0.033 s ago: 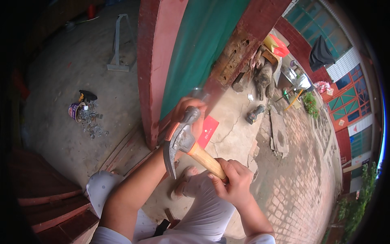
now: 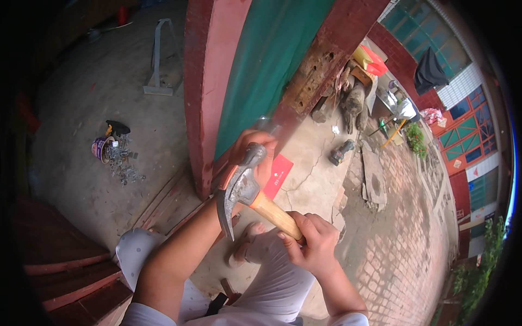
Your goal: The person aligns a metal hinge onto a wooden door frame and hammers fasteners into the hinge using a hammer.
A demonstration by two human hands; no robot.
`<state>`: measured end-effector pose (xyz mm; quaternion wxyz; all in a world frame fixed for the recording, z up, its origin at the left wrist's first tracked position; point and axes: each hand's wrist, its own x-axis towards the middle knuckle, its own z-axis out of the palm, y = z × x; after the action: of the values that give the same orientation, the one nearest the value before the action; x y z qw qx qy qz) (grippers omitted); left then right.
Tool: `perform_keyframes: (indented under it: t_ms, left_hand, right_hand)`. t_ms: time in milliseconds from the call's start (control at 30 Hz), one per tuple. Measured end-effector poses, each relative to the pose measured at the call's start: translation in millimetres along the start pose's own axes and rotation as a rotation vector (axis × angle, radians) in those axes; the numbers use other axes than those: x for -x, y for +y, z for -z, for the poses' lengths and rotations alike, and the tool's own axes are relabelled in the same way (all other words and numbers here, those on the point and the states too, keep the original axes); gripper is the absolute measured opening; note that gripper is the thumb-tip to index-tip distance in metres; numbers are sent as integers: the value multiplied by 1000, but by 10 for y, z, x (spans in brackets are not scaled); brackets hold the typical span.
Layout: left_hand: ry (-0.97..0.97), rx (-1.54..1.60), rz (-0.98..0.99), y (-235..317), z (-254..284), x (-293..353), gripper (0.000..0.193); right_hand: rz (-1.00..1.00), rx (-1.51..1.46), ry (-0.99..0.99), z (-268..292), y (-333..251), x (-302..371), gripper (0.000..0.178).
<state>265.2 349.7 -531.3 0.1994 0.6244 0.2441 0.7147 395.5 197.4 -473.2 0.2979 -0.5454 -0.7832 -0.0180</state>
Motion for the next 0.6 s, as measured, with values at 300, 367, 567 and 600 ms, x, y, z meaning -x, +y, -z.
perform_keyframes:
  t_ms: [300,367,567,600]
  left_hand:
    - [19,46,143,-30,-38,30,23]
    - [18,24,111,-5,-45,62,30]
    - [92,246,455,75,-113,68,28]
    - [121,179,375,62,-108,47,28]
  right_hand:
    - [28,-28,-12,9,-3,102,29]
    - [-9,-82,36,-36,0,137,30]
    - [-89,-102,11,-40,16,299,29]
    - [-89,-104,13,-41,13,314,29]
